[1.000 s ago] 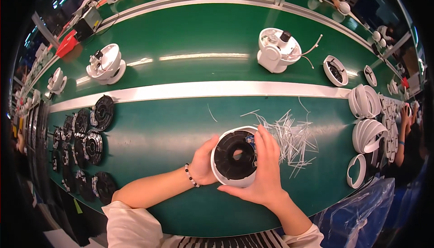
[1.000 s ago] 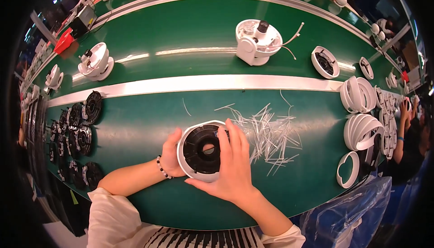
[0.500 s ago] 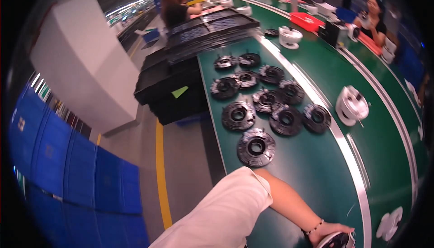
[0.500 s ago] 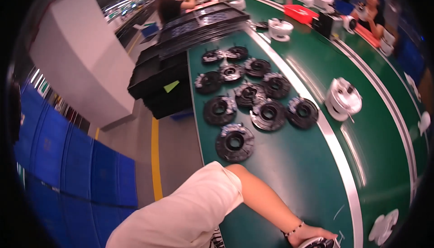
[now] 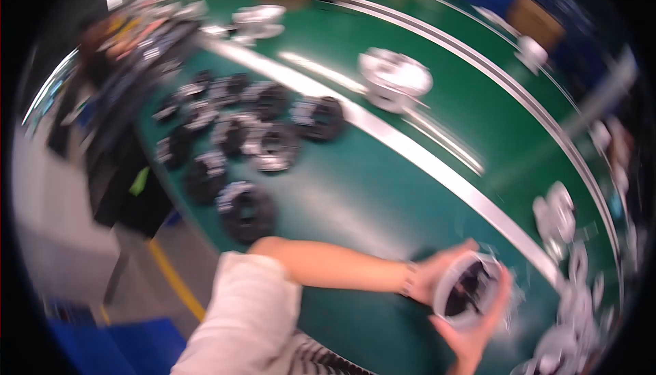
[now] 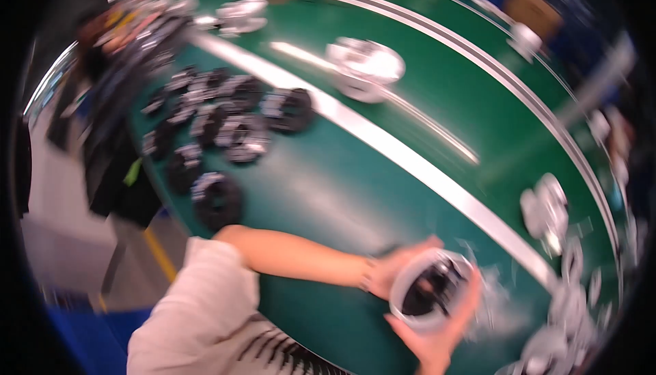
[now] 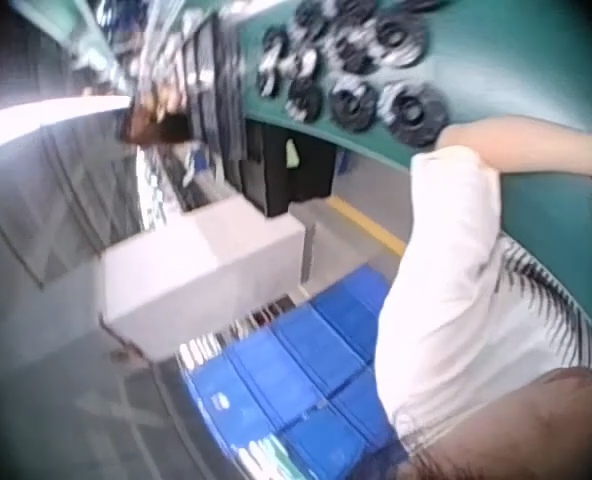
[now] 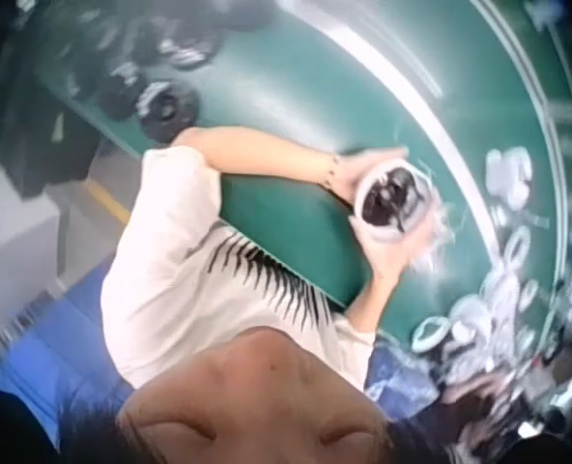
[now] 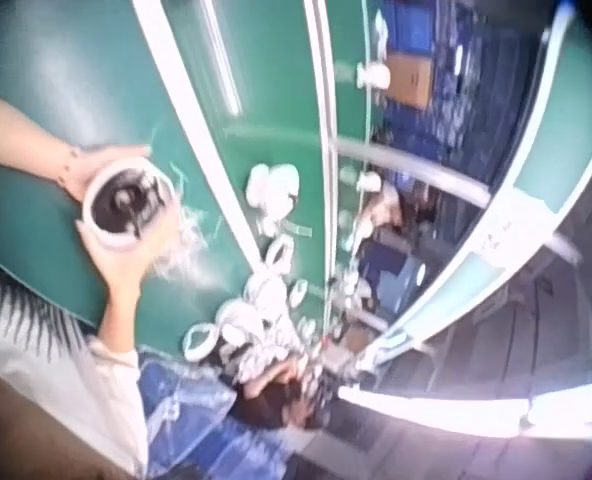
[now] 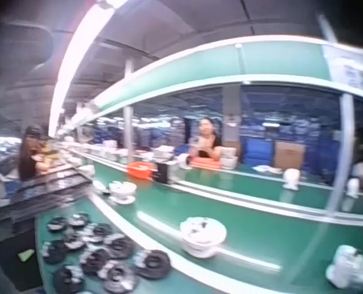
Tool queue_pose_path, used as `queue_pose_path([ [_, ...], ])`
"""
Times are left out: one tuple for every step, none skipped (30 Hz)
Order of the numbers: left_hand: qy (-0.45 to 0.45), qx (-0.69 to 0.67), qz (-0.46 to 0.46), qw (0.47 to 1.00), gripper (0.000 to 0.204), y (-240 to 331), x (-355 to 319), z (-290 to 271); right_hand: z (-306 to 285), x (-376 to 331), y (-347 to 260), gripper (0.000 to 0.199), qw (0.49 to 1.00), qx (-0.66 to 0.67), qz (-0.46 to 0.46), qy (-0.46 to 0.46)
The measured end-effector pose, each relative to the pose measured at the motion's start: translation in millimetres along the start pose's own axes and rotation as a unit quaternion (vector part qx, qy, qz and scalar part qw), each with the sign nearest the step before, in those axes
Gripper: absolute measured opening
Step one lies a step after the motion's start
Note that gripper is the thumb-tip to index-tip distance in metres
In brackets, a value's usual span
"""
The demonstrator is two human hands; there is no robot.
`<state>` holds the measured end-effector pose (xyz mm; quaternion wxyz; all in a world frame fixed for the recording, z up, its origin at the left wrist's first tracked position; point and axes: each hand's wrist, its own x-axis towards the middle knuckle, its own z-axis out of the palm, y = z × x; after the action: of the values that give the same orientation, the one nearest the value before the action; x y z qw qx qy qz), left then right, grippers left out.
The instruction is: Assembling electronic camera units by fitting sensor modules into housing components on a production line.
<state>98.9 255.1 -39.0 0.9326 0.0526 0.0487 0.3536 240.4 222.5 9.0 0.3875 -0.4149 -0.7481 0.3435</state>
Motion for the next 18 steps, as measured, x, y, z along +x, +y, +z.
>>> queue_pose_path([
  [0.034,-0.016,-0.001,0.999,0.054,5,-7,5,3,-1,3,0.113,0.990,-0.138,-0.016,-0.005],
  [-0.014,-0.023,0.011,1.000,0.056,4,1,-21,2,1,3,0.113,0.973,-0.224,-0.033,-0.037],
  [0.062,-0.002,0.015,0.998,0.061,4,2,-19,0,6,2,0.113,0.971,-0.236,-0.032,-0.038],
  [-0.035,-0.024,-0.002,0.999,0.068,10,3,-15,-4,11,3,0.109,0.971,-0.235,-0.033,-0.040],
  [0.095,0.064,-0.010,0.993,0.072,6,6,-4,-8,9,4,0.110,0.971,-0.233,-0.027,-0.035],
  [0.079,0.089,-0.025,0.993,0.074,6,7,-2,-11,9,3,0.110,0.973,-0.229,-0.017,-0.037],
  [0.065,0.084,-0.032,0.994,0.075,6,8,-2,-13,10,2,0.110,0.974,-0.221,-0.009,-0.045],
  [0.069,0.095,-0.040,0.992,0.075,5,8,-1,-16,9,1,0.109,0.973,-0.223,-0.005,-0.055],
  [0.074,0.106,-0.045,0.991,0.075,4,8,0,-19,9,0,0.109,0.972,-0.224,-0.002,-0.066],
  [0.085,0.117,-0.056,0.988,0.076,3,6,0,-22,9,-1,0.108,0.972,-0.217,0.000,-0.087],
  [0.087,0.116,-0.062,0.987,0.076,3,5,0,-24,10,0,0.108,0.973,-0.215,0.006,-0.085],
  [0.092,0.123,-0.071,0.986,0.077,4,4,-1,-26,11,2,0.108,0.974,-0.202,-0.007,-0.101],
  [0.096,0.131,-0.078,0.984,0.077,4,2,0,-27,12,2,0.108,0.975,-0.188,-0.022,-0.118],
  [0.104,0.138,-0.075,0.982,0.078,4,0,-1,-26,12,3,0.108,0.975,-0.185,-0.022,-0.120],
  [0.105,0.138,-0.078,0.982,0.078,4,-1,0,-24,11,4,0.108,0.975,-0.184,-0.020,-0.119],
  [0.106,0.136,-0.065,0.983,0.080,3,-1,2,-22,10,5,0.109,0.977,-0.184,-0.006,-0.104],
  [0.106,0.134,-0.052,0.984,0.081,3,-1,2,-19,9,8,0.109,0.979,-0.184,0.008,-0.088],
  [0.090,0.114,-0.038,0.989,0.075,1,-2,-2,-14,6,13,0.109,0.982,-0.181,0.019,-0.059],
])
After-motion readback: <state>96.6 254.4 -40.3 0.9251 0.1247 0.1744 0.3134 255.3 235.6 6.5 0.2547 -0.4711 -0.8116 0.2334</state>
